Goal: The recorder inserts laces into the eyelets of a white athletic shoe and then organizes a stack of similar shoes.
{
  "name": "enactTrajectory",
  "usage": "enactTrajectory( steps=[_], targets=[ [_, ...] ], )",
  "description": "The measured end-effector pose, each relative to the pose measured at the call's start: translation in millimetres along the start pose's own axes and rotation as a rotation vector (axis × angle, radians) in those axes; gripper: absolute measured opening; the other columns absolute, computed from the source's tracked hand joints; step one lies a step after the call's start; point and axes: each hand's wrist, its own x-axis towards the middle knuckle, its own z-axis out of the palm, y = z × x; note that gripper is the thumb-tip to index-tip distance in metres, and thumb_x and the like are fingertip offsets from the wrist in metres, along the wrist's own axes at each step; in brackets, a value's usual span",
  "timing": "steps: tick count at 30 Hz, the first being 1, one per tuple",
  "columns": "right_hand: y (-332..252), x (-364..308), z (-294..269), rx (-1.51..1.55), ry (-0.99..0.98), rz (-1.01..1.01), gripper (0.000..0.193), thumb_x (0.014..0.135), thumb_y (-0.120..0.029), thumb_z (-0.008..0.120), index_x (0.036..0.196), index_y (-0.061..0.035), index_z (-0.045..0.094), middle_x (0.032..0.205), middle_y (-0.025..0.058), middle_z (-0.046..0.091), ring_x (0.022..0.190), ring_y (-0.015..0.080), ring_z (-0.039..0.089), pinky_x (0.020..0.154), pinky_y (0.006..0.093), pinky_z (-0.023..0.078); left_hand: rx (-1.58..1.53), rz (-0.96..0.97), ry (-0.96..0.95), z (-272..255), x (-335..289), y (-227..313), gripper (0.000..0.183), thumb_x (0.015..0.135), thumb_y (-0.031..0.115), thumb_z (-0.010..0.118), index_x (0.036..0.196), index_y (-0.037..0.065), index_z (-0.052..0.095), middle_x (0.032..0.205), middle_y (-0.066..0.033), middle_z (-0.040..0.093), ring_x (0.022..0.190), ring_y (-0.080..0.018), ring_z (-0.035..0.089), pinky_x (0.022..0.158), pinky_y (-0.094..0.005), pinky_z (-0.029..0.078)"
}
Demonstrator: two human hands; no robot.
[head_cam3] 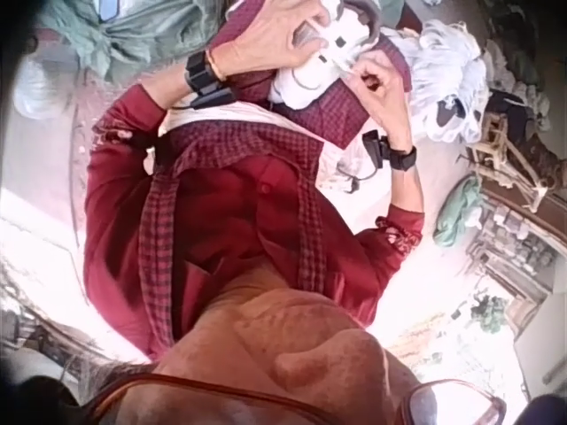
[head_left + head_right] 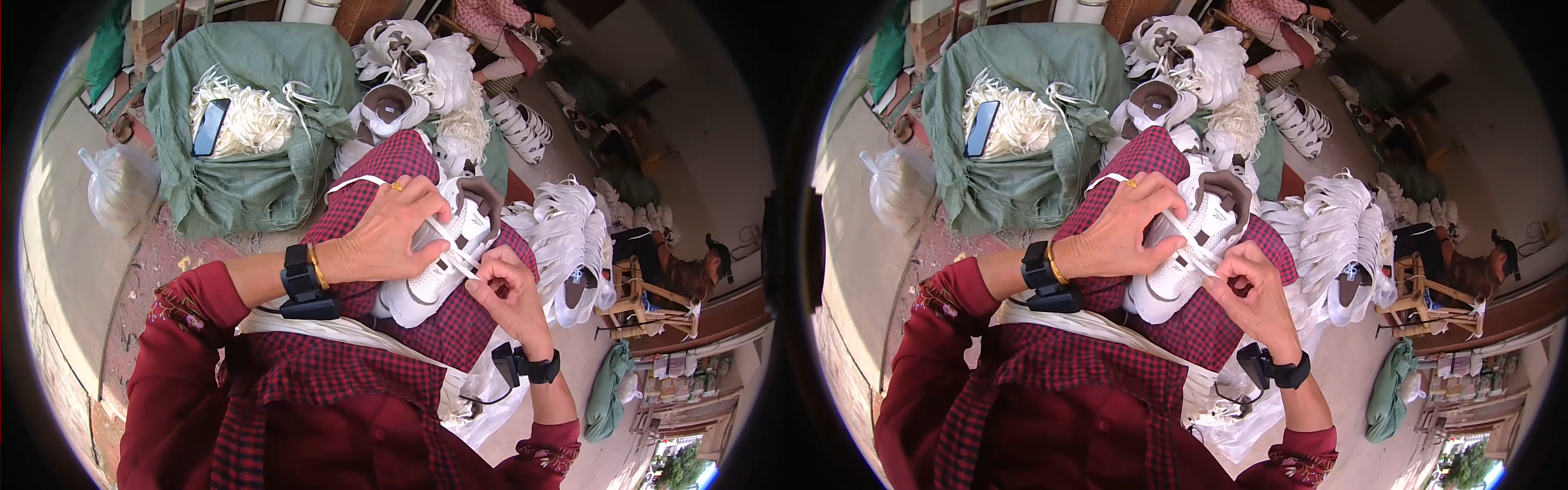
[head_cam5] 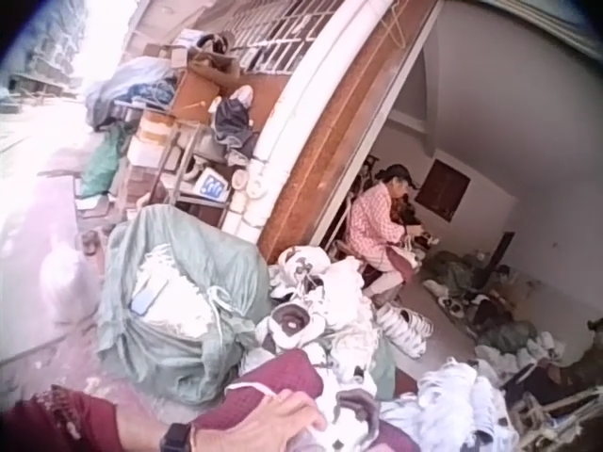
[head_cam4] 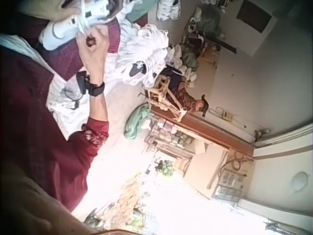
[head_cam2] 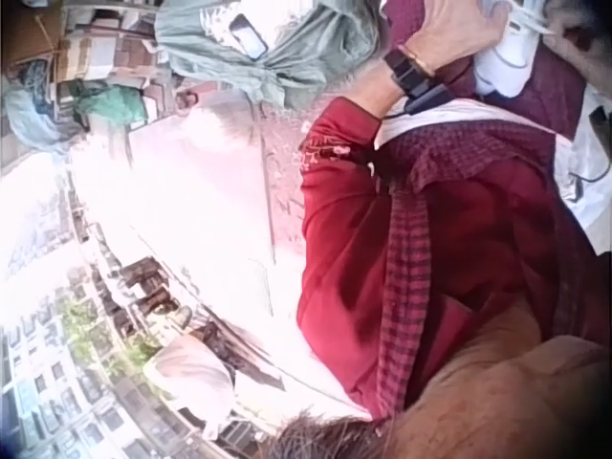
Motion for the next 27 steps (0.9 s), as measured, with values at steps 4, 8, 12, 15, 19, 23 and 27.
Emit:
enactTrajectory(
  steps=[4, 8, 12, 15, 19, 23, 27],
  targets=[
    [-7.1, -6.2, 3.5, -0.126, 0.029, -0.014, 0.023, 0.077, -0.009, 0.080, 0.081, -0.0001, 0.060, 0.087, 0.0041, 0.054, 0.072, 0.0133, 0.053, 0.062, 0.0275, 0.043, -0.074, 0.042, -0.061, -4.1, 9.2, -12.9, 0.024, 0.083, 0.018, 0.074, 0.094, 0.004, 0.059, 0.082, -0.0087, 0.057, 0.062, -0.0248, 0.052, 0.059, -0.0353, 0.041],
    [2.4, -6.8, 7.6, -0.192, 0.073, -0.080, 0.024, 0.074, -0.008, 0.081, 0.083, -0.0006, 0.060, 0.083, 0.0073, 0.058, 0.071, 0.0187, 0.057, 0.065, 0.0311, 0.047, -0.164, -0.149, -0.226, -28.9, 29.2, -14.0, 0.024, 0.084, 0.018, 0.076, 0.075, 0.001, 0.061, 0.062, -0.0028, 0.047, 0.055, -0.0110, 0.040, 0.049, -0.0310, 0.031],
    [0.7, -0.8, 13.1, -0.156, 0.082, -0.091, 0.027, 0.072, -0.008, 0.082, 0.087, -0.0010, 0.059, 0.081, 0.0083, 0.061, 0.073, 0.0208, 0.061, 0.066, 0.0335, 0.050, -0.280, -0.334, -0.296, -55.3, 32.1, -39.6, 0.026, 0.093, 0.017, 0.071, 0.074, 0.004, 0.060, 0.063, 0.0102, 0.038, 0.057, -0.0007, 0.031, 0.049, -0.0230, 0.023],
    [14.5, -1.0, 10.6, -0.189, 0.055, -0.147, 0.028, 0.073, -0.007, 0.080, 0.090, -0.0007, 0.058, 0.081, 0.0083, 0.061, 0.072, 0.0202, 0.061, 0.065, 0.0334, 0.050, -0.369, -0.427, -0.203, -86.3, 26.9, -66.6, 0.025, 0.093, 0.019, 0.071, 0.074, 0.004, 0.062, 0.060, 0.0079, 0.047, 0.057, -0.0004, 0.038, 0.049, -0.0228, 0.029],
    [14.5, 0.6, 10.0, -0.120, 0.087, -0.102, 0.026, 0.074, -0.005, 0.078, 0.090, -0.0008, 0.057, 0.083, 0.0091, 0.060, 0.073, 0.0203, 0.061, 0.065, 0.0334, 0.050, -0.296, -0.477, -0.361, -83.8, 21.4, -73.3, 0.021, 0.092, 0.020, 0.071, 0.080, 0.004, 0.065, 0.065, 0.0046, 0.054, 0.062, -0.0033, 0.046, 0.055, -0.0230, 0.037],
    [3.2, 1.9, 10.6, -0.042, 0.232, -0.025, 0.026, 0.075, -0.003, 0.075, 0.096, -0.0013, 0.060, 0.091, 0.0090, 0.056, 0.078, 0.0220, 0.059, 0.066, 0.0346, 0.049, -0.076, -0.261, -0.310, -69.4, 21.6, -48.2, 0.023, 0.089, 0.015, 0.071, 0.109, 0.008, 0.063, 0.107, -0.0030, 0.060, 0.096, -0.0147, 0.056, 0.075, -0.0270, 0.046],
    [-8.7, 8.2, 6.8, -0.325, 0.195, -0.233, 0.028, 0.075, -0.004, 0.076, 0.099, -0.0007, 0.062, 0.100, 0.0111, 0.055, 0.092, 0.0277, 0.056, 0.076, 0.0377, 0.048, 0.163, 0.057, -0.308, -51.7, 21.1, -9.0, 0.038, 0.077, 0.010, 0.073, 0.113, 0.011, 0.060, 0.121, -0.0051, 0.058, 0.120, -0.0264, 0.052, 0.103, -0.0439, 0.032]
  ],
)
